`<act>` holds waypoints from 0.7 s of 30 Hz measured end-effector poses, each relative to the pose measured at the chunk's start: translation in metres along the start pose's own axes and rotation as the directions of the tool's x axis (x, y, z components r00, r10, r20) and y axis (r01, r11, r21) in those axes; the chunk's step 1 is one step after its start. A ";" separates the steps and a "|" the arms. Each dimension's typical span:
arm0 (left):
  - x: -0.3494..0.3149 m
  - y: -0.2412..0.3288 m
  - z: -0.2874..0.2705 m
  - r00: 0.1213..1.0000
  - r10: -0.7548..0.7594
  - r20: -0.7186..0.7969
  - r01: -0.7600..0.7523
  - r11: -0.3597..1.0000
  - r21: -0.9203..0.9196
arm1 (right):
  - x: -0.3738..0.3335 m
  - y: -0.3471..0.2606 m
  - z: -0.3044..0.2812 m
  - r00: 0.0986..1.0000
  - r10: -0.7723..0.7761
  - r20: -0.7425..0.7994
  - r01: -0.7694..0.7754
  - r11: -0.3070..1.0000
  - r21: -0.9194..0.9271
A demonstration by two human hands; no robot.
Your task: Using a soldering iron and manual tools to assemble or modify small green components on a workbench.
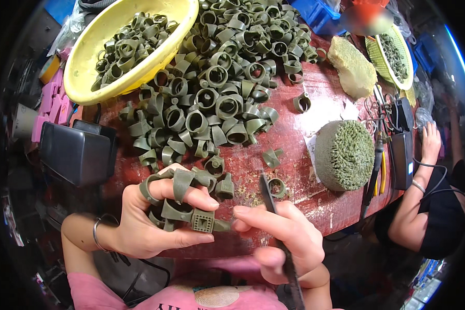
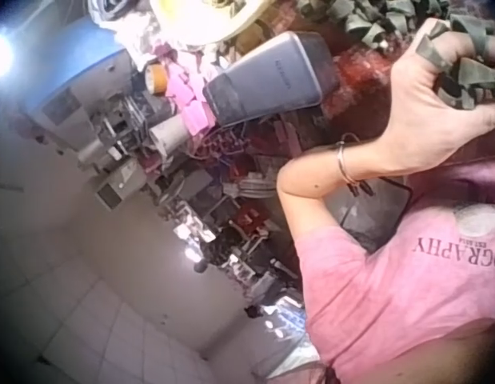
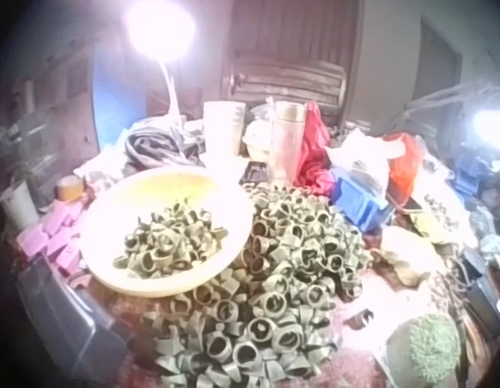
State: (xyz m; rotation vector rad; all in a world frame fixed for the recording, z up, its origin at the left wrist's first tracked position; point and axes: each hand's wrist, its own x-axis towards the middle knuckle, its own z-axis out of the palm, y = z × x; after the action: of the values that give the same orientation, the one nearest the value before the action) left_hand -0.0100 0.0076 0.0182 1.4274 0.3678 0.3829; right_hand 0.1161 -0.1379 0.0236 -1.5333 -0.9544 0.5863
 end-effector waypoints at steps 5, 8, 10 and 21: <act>0.000 -0.002 0.001 1.000 -0.024 0.005 0.024 1.000 -0.019 | 0.013 -0.001 0.005 0.976 -0.173 0.135 0.197 0.962 -0.191; 0.000 -0.001 0.000 0.998 -0.048 0.035 0.048 0.999 -0.007 | 0.011 -0.001 0.006 0.976 -0.180 0.123 0.202 0.959 -0.196; 0.000 0.000 -0.001 0.996 -0.069 0.051 0.068 0.997 0.025 | 0.011 -0.001 0.006 0.977 -0.177 0.117 0.197 0.961 -0.194; 0.003 0.007 -0.002 0.919 -0.392 0.040 0.380 0.854 -0.356 | 0.006 0.014 -0.002 0.984 -0.137 -0.115 0.120 0.983 -0.138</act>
State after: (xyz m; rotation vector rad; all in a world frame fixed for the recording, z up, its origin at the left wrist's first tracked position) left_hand -0.0083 0.0116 0.0253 0.9598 0.5714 0.1324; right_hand 0.1246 -0.1337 0.0116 -1.5905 -1.0034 0.3379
